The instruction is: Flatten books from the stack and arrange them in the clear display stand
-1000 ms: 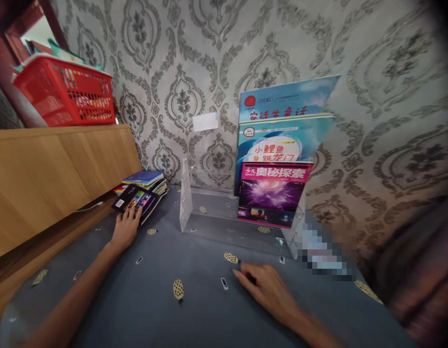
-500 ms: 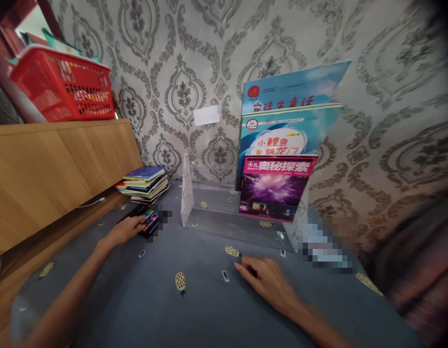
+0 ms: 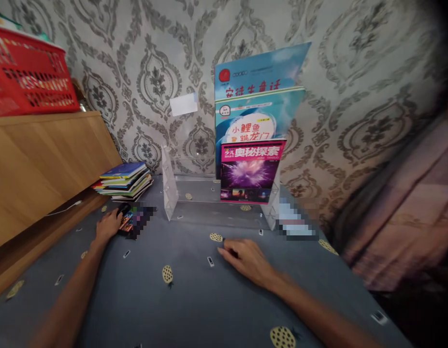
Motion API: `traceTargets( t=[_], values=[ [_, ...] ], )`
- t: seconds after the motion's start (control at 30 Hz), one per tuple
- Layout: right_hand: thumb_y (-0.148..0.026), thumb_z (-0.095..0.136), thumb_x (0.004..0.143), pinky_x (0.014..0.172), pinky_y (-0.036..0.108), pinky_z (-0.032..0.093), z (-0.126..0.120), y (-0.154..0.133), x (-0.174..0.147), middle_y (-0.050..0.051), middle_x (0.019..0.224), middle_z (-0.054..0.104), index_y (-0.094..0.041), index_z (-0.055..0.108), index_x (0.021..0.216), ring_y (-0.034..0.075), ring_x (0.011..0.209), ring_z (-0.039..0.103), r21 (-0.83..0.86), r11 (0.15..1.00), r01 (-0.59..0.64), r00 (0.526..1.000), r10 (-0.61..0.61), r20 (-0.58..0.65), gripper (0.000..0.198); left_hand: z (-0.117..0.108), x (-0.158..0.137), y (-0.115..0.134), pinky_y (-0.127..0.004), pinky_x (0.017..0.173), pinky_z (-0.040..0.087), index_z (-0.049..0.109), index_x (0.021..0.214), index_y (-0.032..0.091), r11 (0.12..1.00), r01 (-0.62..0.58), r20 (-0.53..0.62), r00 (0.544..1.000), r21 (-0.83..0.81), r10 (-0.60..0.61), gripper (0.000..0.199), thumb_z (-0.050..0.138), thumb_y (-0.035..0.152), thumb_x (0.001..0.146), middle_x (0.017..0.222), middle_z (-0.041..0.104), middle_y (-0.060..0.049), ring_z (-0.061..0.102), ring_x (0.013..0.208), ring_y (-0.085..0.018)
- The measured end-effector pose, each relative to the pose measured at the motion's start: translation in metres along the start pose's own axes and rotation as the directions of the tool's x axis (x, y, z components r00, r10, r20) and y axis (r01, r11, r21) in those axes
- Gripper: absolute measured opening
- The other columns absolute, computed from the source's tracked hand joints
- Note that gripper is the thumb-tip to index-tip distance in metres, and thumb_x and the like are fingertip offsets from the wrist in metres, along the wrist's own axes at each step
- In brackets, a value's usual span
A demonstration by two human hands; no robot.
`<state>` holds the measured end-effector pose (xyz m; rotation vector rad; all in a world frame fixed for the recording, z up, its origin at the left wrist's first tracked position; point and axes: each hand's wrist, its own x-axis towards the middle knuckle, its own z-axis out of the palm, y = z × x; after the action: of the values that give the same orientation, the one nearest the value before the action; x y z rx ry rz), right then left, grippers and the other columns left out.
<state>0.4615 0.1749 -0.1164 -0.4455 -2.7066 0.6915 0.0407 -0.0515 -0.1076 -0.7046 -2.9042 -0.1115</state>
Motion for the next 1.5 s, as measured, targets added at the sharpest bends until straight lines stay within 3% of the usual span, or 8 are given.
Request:
traceTargets(
  t=[0.47, 0.57, 0.83, 1.0, 1.2, 1.5],
  values=[
    [-0.032, 0.058, 0.098, 0.059, 0.029, 0.016, -0.005, -0.006, 0.003, -0.004, 0.059, 0.052, -0.017, 0.06, 0.067, 0.01, 0.055, 0.032, -0.041, 0.998, -0.05, 0.997, 0.052, 0.049, 0.034, -0.009, -0.04, 0.007, -0.045, 0.108, 0.045, 0.051, 0.142, 0.012, 0.988, -0.152, 0.033, 0.988, 0.006, 0.151, 0.06, 0.018, 0.044, 0.102, 0.144, 0.059, -0.015, 0.055, 0.134, -0.029],
    [-0.033, 0.055, 0.099, 0.059, 0.029, 0.016, -0.007, -0.006, 0.002, -0.003, 0.061, 0.056, -0.017, 0.061, 0.068, 0.01, 0.054, 0.033, -0.062, 0.998, -0.025, 0.997, 0.029, 0.067, 0.036, -0.008, -0.049, 0.012, -0.042, 0.109, 0.045, 0.052, 0.14, 0.013, 0.988, -0.157, 0.04, 0.987, -0.007, 0.157, 0.062, 0.018, 0.046, 0.101, 0.143, 0.06, -0.014, 0.055, 0.135, -0.028],
    [-0.036, 0.054, 0.1, 0.058, 0.03, 0.017, -0.012, -0.008, 0.0, 0.0, 0.07, 0.066, -0.017, 0.065, 0.073, 0.012, 0.057, 0.043, -0.099, 0.995, -0.001, 0.996, 0.009, 0.087, 0.035, 0.006, -0.085, 0.019, -0.051, 0.106, 0.048, 0.057, 0.135, 0.015, 0.981, -0.18, -0.03, 0.983, -0.069, 0.178, 0.066, 0.019, 0.053, 0.096, 0.144, 0.059, -0.015, 0.055, 0.135, -0.033],
    [-0.037, 0.056, 0.1, 0.057, 0.03, 0.017, -0.011, -0.007, -0.001, 0.0, 0.071, 0.066, -0.018, 0.065, 0.076, 0.012, 0.059, 0.045, -0.088, 0.996, 0.005, 0.998, 0.001, 0.069, 0.032, 0.016, -0.115, 0.028, -0.055, 0.104, 0.049, 0.057, 0.135, 0.01, 0.923, -0.359, -0.104, 0.932, -0.141, 0.346, 0.07, 0.022, 0.055, 0.094, 0.14, 0.061, -0.019, 0.061, 0.126, -0.039],
    [-0.04, 0.055, 0.1, 0.056, 0.03, 0.016, -0.011, -0.005, 0.0, -0.001, 0.072, 0.066, -0.019, 0.066, 0.079, 0.012, 0.059, 0.045, -0.067, 0.998, 0.004, 0.997, 0.001, 0.076, 0.032, 0.018, -0.146, 0.055, -0.056, 0.109, 0.048, 0.058, 0.134, 0.007, 0.849, -0.501, -0.145, 0.865, -0.169, 0.481, 0.074, 0.019, 0.057, 0.095, 0.14, 0.061, -0.021, 0.059, 0.129, -0.038],
    [-0.04, 0.051, 0.102, 0.058, 0.031, 0.019, -0.01, -0.001, 0.002, -0.001, 0.072, 0.066, -0.019, 0.066, 0.078, 0.013, 0.063, 0.049, 0.021, 1.0, -0.002, 1.0, 0.002, 0.016, 0.036, 0.02, -0.178, 0.095, -0.057, 0.107, 0.05, 0.055, 0.139, 0.018, 0.674, -0.715, -0.229, 0.698, -0.184, 0.678, 0.053, 0.031, 0.047, 0.101, 0.144, 0.059, -0.016, 0.057, 0.133, -0.033]
  ],
)
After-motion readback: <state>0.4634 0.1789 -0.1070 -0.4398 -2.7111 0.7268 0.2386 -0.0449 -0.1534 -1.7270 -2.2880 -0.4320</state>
